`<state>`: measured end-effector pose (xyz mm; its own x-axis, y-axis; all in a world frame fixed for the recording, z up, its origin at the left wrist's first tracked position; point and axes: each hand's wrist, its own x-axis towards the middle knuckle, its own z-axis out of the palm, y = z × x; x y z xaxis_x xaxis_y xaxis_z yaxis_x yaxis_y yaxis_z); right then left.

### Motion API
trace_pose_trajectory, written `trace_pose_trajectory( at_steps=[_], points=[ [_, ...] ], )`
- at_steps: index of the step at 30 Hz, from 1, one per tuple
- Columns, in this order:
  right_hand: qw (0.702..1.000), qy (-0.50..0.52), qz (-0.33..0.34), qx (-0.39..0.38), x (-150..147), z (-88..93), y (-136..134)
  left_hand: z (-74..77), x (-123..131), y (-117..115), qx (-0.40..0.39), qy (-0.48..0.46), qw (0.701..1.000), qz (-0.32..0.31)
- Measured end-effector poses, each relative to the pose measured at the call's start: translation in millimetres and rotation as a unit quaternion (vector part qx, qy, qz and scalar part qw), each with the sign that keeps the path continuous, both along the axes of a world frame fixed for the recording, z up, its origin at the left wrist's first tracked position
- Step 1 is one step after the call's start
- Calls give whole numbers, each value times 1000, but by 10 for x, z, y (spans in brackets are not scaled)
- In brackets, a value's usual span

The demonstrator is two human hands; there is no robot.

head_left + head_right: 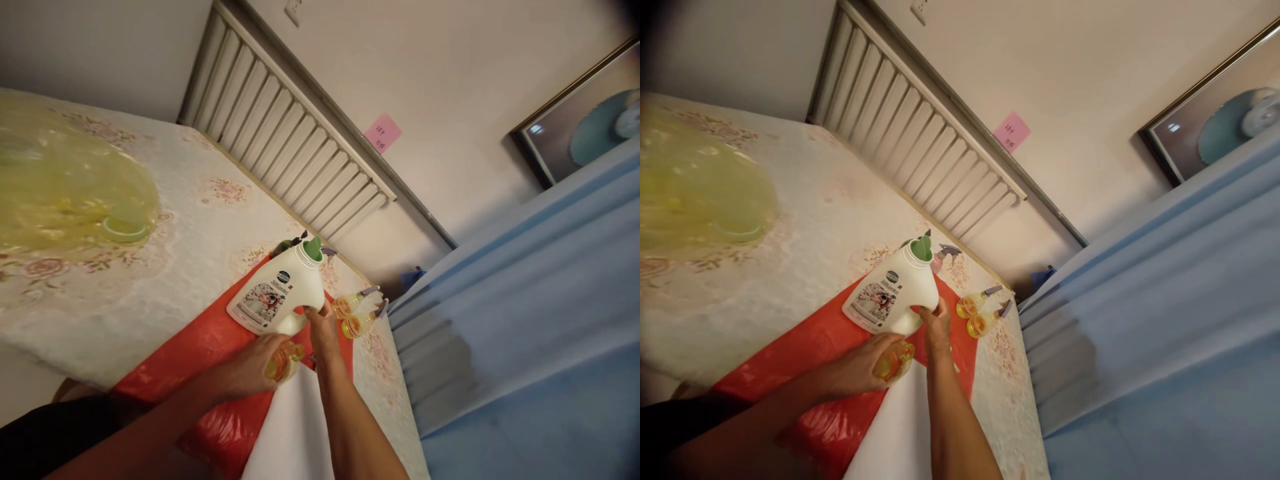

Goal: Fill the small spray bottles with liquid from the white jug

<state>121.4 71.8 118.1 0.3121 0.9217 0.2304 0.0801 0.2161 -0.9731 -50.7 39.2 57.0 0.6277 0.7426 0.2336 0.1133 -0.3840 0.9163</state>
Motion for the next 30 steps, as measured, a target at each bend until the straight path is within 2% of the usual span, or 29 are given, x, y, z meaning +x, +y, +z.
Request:
trace_pose_trajectory(
  at_steps=[3,7,11,14,21,30],
  points=[
    [999,-41,-6,-19,129,6,-127,-32,30,4,3,-5,1000,-2],
    [974,-147,-151,-85,511,-80,-397,-70,67,25,9,-2,1000,15],
    [945,-196,-225,-131,901,-242,-707,-47,71,37,0,8,1000,-3],
    [916,-248,-263,-173,1041,-376,-895,14,64,23,-2,12,1000,1],
    [867,-346,-257,-251,909,-595,-1088,125,40,-10,3,21,1000,7],
    [832,-405,-229,-304,717,-592,-1057,50,44,5,11,18,1000,-3]
  ],
)
